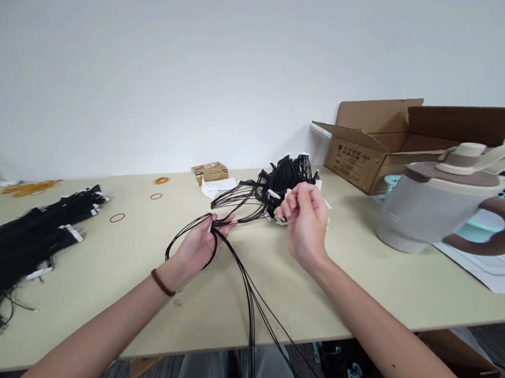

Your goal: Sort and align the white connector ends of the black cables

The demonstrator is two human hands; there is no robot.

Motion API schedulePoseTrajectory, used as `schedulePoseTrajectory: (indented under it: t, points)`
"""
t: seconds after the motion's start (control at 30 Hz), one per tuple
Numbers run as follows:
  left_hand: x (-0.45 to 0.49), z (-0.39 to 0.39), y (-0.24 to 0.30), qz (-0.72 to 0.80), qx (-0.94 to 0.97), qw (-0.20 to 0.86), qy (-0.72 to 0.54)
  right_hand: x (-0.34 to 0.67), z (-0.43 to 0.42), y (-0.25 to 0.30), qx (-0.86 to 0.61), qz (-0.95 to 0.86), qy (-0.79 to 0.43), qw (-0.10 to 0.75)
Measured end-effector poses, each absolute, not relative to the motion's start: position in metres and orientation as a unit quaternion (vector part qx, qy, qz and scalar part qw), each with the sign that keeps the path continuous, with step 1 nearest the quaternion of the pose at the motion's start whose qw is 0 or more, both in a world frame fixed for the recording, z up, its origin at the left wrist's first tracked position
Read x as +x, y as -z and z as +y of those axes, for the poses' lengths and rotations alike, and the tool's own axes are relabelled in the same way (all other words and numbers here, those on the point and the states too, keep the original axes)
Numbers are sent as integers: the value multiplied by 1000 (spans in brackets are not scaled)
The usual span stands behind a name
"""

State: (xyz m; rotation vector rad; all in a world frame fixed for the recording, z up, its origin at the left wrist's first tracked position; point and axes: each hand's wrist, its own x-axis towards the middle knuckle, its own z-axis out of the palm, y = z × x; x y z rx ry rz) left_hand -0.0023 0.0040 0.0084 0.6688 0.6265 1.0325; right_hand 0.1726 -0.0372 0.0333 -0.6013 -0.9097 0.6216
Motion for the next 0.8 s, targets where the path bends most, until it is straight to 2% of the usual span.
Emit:
schedulePoseTrajectory:
  t: [0.07, 0.17, 0.27, 0.33, 0.4, 0.5, 0.8]
  points:
    - [-2, 2, -9, 288, 312, 776, -466, 182, -33, -36, -310, -409, -225, 828]
    - [-2, 1, -8, 280, 327, 778, -458, 186, -35, -34, -376, -475, -3, 796]
    - [-2, 1, -6, 258, 347, 782, -449, 180, -41, -27, -376, -623, 234, 645]
    - [-2, 1, -4, 238, 368, 781, -445, 175, -43, -21, -345, -700, 323, 536]
    - [-2, 1, -2, 226, 387, 777, -442, 171, -43, -16, -330, -731, 374, 466]
    - [-2, 1, 0, 208, 411, 774, -436, 169, -40, -11, -335, -736, 411, 420]
    - [-2, 0, 4, 184, 444, 768, -423, 168, -38, -11, -348, -729, 435, 399]
